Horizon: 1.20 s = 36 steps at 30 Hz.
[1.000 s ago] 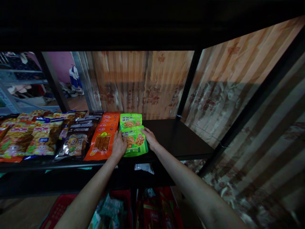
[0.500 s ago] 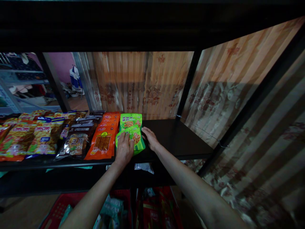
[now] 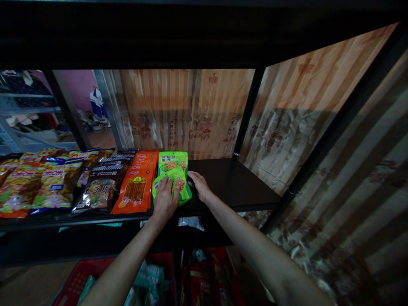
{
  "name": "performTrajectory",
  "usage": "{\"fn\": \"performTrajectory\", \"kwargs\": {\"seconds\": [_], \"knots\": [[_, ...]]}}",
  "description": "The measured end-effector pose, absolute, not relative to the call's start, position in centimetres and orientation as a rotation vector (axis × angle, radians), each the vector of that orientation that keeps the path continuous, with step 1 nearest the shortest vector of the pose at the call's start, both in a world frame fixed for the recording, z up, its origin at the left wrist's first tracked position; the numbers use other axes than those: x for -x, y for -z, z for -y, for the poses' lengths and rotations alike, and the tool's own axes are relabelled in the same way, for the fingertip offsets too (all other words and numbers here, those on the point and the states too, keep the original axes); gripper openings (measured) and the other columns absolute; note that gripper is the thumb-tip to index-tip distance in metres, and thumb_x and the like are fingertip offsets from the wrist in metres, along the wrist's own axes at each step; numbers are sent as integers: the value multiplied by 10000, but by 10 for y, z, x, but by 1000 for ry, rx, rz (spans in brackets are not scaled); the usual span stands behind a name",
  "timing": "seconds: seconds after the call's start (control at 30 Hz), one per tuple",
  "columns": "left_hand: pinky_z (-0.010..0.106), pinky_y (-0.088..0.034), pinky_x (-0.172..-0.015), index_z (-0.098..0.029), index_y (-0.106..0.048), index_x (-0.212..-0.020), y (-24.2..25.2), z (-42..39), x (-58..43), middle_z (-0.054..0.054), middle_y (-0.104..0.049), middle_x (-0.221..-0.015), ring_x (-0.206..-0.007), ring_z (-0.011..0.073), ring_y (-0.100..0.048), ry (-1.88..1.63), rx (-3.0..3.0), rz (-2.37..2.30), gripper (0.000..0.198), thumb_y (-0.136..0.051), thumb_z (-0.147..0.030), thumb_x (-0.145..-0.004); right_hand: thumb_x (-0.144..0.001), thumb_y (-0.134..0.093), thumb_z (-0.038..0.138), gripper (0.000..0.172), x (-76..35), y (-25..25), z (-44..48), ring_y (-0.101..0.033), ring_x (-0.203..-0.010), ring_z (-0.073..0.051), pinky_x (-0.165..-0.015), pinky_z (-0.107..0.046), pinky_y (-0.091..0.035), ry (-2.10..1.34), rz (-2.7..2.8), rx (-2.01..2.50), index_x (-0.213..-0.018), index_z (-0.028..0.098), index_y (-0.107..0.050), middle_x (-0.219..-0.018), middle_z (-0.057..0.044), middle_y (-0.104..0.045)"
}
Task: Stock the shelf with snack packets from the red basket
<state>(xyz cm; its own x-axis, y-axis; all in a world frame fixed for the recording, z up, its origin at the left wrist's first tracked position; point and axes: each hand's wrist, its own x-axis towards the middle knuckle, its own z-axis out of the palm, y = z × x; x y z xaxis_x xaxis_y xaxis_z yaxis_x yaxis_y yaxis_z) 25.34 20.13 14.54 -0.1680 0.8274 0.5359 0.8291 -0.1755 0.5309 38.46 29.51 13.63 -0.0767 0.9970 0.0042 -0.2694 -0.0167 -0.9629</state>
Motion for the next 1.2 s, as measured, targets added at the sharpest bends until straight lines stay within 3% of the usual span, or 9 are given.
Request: {"fn": "performTrajectory", "kwargs": {"seconds": [0.33,0.5,0.8,1.03,1.2], "knots": [[446,-340,-1084,-101,-585,-1179,-141,-199,-257,185,-536,-1318,-1268,288,-456,1147,2119,1915,423,-456,-355,-867,-615,-716,420,276,-390,-134,-290,-609,-845,-154,-802,-294,-488,-1425,1023,929,-791,212,-675,-855,-15,-677],[448,-356,-1075,-94,-561,-1216,-139,-195,-258,193,-534,-1321,-1264,292,-462,1075,2168,1850,441,-474,-337,-858,-637,-691,462,297,-387,-138,-284,-608,-902,-166,-773,-281,-474,-1365,1096,982,-796,211,-677,-899,-13,-691],[492,-332,-1086,-169,-476,-1317,-136,-184,-258,140,-492,-1383,-1319,296,-394,940,2287,1625,546,-543,-409,-832,-656,-662,531,375,-385,-145,-278,-642,-798,-186,-762,-311,-479,-1370,1226,996,-768,174,-697,-807,-44,-724],[480,-346,-1085,-195,-534,-1282,-132,-185,-253,121,-486,-1393,-1316,290,-402,746,2319,1492,491,-515,-116,-797,-576,-733,382,279,-385,-136,-288,-638,-683,-170,-682,-293,-486,-1426,1261,993,-761,175,-702,-730,-9,-715],[471,-373,-1068,-204,-580,-1228,-128,-184,-254,124,-549,-1332,-1288,273,-447,651,2309,1383,442,-471,-64,-823,-578,-714,345,251,-385,-130,-290,-625,-647,-159,-673,-293,-479,-1430,1240,993,-758,170,-700,-708,-7,-708]]}}
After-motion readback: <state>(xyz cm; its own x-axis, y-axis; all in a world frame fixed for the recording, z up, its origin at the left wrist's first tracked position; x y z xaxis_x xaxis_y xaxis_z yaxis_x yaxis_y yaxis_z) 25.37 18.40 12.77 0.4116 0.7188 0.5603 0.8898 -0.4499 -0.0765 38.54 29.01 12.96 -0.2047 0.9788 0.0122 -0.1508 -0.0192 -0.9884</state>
